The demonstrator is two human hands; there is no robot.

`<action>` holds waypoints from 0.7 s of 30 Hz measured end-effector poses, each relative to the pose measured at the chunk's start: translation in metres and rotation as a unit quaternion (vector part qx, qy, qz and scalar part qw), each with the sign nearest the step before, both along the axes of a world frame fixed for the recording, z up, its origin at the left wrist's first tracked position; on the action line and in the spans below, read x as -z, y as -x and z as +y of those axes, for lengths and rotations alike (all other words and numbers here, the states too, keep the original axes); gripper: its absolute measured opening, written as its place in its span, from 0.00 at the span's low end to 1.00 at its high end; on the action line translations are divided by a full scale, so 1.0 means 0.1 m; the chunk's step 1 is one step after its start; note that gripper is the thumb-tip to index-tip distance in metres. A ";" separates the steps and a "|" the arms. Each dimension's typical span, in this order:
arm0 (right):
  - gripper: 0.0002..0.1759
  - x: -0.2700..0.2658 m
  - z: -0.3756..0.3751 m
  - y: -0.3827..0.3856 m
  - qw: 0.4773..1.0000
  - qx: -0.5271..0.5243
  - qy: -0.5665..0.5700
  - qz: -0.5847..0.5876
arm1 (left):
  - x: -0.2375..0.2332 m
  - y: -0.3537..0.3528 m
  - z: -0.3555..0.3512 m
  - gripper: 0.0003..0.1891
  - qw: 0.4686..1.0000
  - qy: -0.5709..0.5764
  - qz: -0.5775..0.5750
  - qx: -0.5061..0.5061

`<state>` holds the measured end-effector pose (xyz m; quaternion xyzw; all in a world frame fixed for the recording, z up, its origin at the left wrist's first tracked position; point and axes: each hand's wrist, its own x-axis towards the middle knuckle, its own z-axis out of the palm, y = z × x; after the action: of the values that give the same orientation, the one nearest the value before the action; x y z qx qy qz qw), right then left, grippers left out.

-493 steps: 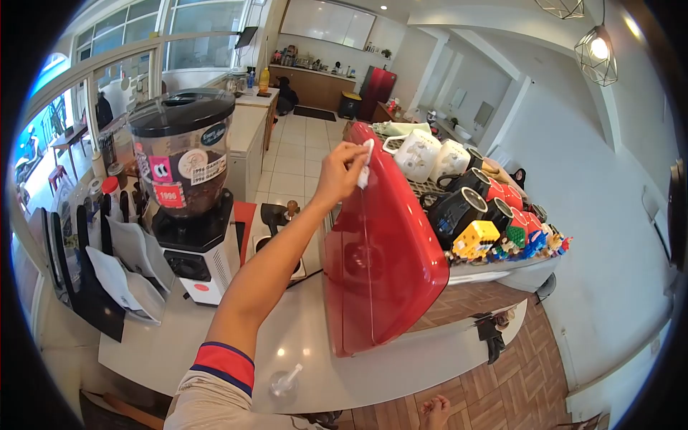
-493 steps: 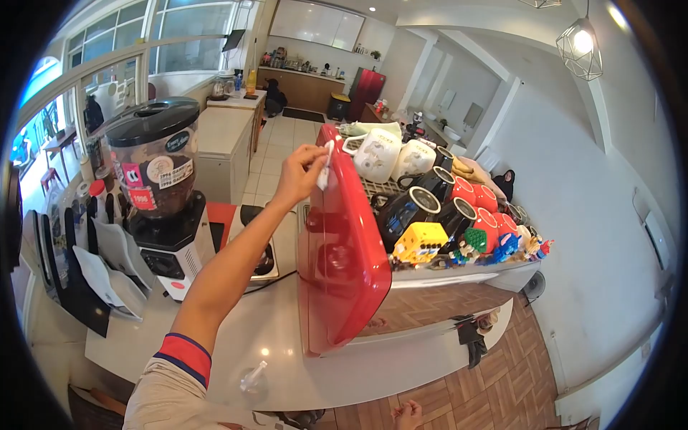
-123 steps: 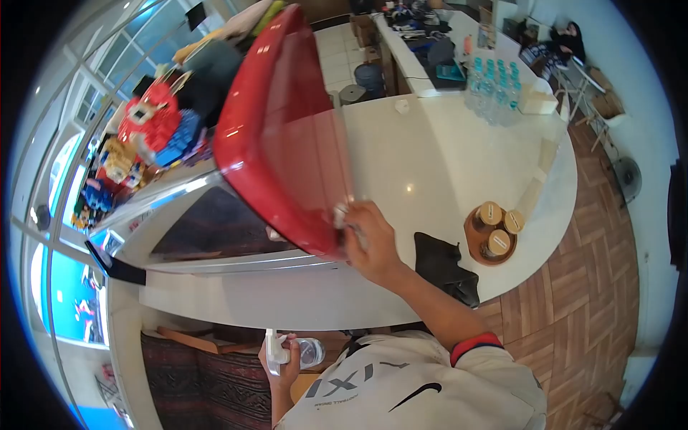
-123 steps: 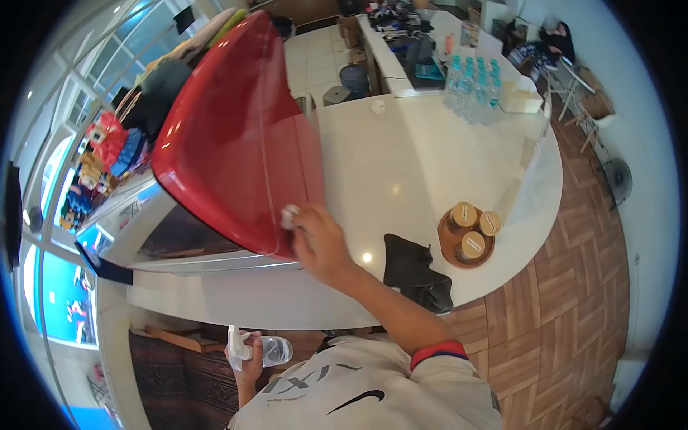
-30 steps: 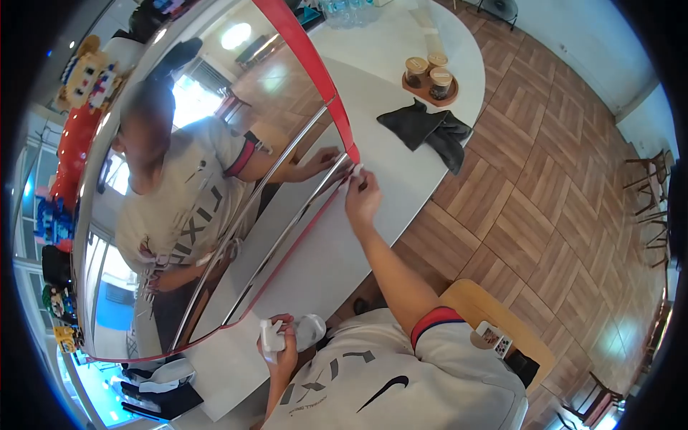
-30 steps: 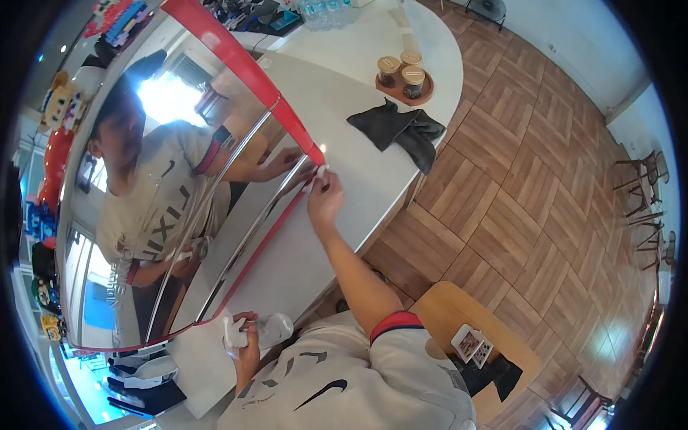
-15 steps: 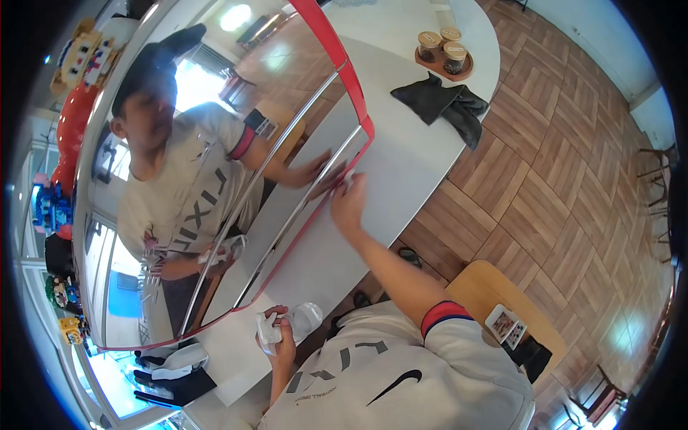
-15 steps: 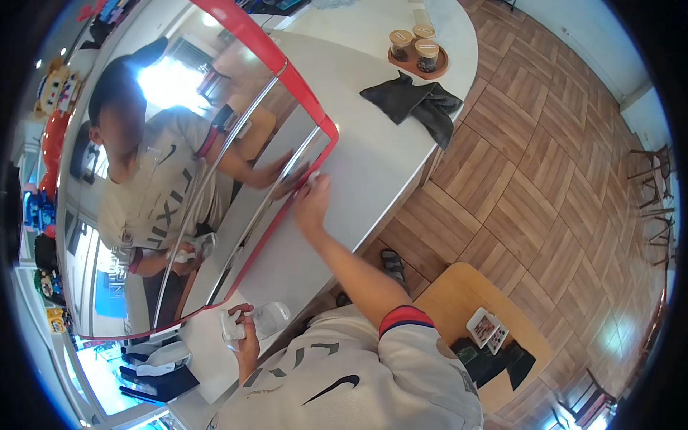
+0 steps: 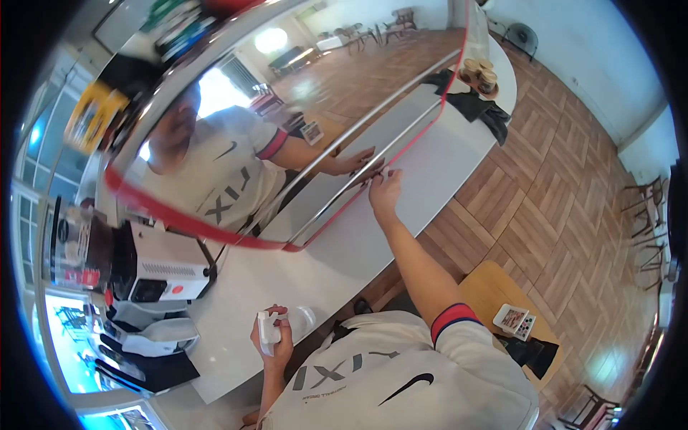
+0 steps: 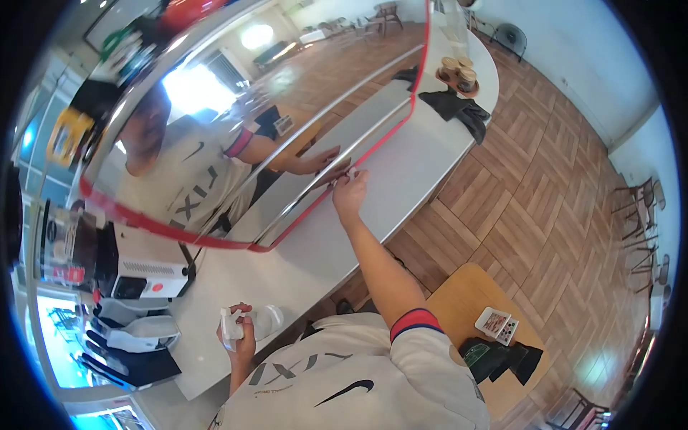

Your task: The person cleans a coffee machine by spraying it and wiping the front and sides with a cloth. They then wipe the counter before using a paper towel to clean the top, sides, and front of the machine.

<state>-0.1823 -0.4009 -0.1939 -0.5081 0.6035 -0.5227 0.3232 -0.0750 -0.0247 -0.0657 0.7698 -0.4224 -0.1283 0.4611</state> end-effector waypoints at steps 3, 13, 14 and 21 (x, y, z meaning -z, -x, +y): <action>0.17 0.35 0.72 -0.51 0.991 -0.040 -0.106 -0.069 | 0.08 -0.20 0.37 0.07 0.999 0.033 0.000 -0.036; 0.13 -0.23 1.98 -0.67 0.852 -0.244 -0.344 -0.310 | 0.26 -0.51 0.44 0.06 0.993 0.090 0.024 -0.076; 0.13 -0.16 1.91 -0.64 0.853 -0.255 -0.341 -0.302 | 0.24 -0.51 0.43 0.06 0.993 0.090 0.014 -0.068; 0.10 -0.27 1.88 -0.73 0.682 -0.279 -0.459 -0.496 | 0.44 -0.53 0.37 0.04 0.987 0.145 -0.007 -0.063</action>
<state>-0.1095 -0.2130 -0.1669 -0.1074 0.3491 -0.2415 0.8990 -0.0220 0.0119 -0.1097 0.7205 -0.3901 -0.0308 0.5725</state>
